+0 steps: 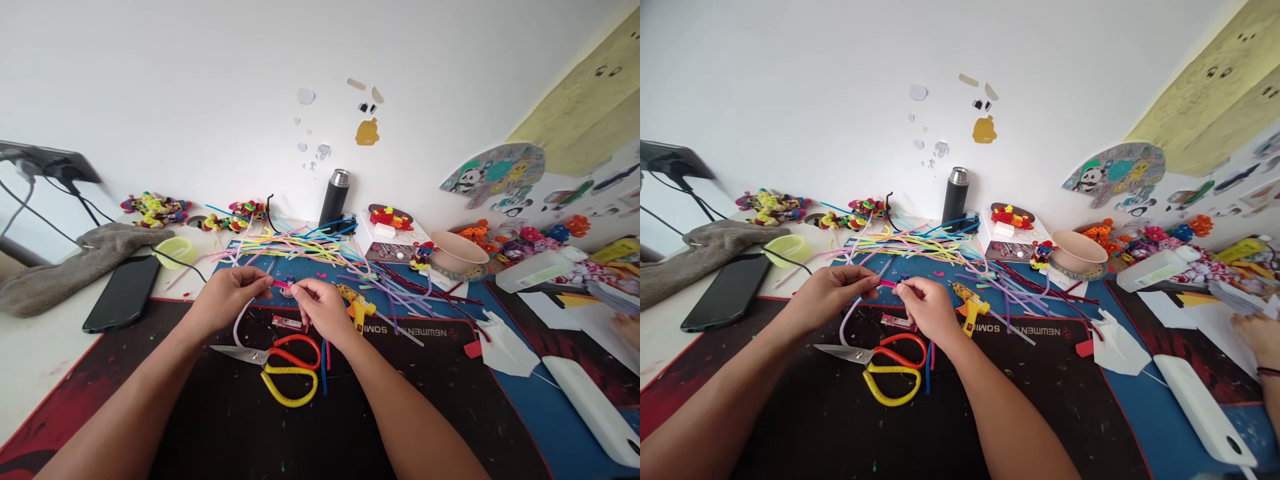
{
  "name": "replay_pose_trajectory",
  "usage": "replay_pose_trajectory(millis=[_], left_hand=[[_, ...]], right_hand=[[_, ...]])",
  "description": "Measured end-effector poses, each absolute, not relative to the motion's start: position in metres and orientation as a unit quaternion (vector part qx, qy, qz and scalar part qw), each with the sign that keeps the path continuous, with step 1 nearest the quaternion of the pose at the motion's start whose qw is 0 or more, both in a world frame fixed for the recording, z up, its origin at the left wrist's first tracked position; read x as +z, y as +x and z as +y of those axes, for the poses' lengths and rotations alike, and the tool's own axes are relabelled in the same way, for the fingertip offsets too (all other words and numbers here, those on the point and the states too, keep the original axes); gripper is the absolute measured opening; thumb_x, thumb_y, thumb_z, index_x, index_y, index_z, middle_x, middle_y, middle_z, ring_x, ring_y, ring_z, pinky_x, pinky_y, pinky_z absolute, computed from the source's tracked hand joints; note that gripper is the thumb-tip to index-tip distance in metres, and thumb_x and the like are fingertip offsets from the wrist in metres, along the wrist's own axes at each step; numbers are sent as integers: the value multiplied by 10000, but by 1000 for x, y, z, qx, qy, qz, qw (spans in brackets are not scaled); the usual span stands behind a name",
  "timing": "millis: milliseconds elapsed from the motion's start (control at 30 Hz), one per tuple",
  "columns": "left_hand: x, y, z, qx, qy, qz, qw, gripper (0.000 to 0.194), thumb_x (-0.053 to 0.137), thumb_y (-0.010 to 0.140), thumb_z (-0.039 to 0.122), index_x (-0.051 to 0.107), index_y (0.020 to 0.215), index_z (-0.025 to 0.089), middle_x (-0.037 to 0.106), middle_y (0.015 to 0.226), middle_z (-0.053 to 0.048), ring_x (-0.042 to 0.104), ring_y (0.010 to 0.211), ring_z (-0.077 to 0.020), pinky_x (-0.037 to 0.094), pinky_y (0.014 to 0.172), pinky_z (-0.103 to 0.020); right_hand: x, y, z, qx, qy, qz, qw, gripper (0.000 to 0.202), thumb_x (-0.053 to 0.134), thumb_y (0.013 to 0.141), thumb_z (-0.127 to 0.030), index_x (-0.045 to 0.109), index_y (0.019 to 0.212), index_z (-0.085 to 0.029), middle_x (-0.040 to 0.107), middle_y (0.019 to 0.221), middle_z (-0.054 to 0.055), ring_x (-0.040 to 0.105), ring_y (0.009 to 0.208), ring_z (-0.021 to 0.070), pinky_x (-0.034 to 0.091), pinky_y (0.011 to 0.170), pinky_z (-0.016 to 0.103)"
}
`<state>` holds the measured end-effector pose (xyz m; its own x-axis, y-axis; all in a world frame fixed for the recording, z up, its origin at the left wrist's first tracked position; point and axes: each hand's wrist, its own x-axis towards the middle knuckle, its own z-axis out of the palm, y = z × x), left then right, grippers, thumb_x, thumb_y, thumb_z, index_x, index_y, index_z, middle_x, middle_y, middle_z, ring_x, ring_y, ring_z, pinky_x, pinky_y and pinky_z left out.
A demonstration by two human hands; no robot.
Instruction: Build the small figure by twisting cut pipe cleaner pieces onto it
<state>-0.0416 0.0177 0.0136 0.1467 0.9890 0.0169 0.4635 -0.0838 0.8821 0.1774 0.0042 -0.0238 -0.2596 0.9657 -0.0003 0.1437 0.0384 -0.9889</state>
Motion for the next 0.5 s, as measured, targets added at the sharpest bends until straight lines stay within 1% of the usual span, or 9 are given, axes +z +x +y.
replay_pose_trajectory(millis=[67,200,300,367,500], left_hand=[[12,-44,19,342,651,557,385,526,773,787,767,819,664,257,805,678,-42,619,601,-221,454,607,-321],[3,-53,25,341,652,556,386,521,768,794,758,824,690,251,834,730,-53,690,677,-244,474,646,-313],[-2,-59,30,347,647,553,395,511,773,780,750,820,669,254,838,721,-58,713,700,-260,492,663,-318],[-3,-62,33,358,637,550,404,512,795,741,760,821,659,255,837,711,-60,715,692,-263,510,682,-328],[-3,-66,37,372,614,538,441,521,877,663,764,827,683,246,835,712,-71,684,677,-248,527,696,-337]], right_hand=[[-26,177,3,487,-470,-619,398,352,656,1028,-517,817,981,-208,553,552,-56,551,484,138,440,540,252],[-35,178,4,441,-487,-649,384,367,638,1051,-537,831,1013,-227,595,607,-43,582,511,148,453,554,259],[-40,178,7,455,-486,-636,391,410,649,1028,-583,817,979,-212,564,564,-55,565,488,143,453,548,255],[-41,177,8,473,-484,-617,400,459,658,1001,-626,805,962,-192,548,534,-60,547,468,137,443,526,249],[-32,177,3,528,-475,-588,388,503,693,962,-648,792,1000,-156,571,530,-62,524,432,116,391,463,225]])
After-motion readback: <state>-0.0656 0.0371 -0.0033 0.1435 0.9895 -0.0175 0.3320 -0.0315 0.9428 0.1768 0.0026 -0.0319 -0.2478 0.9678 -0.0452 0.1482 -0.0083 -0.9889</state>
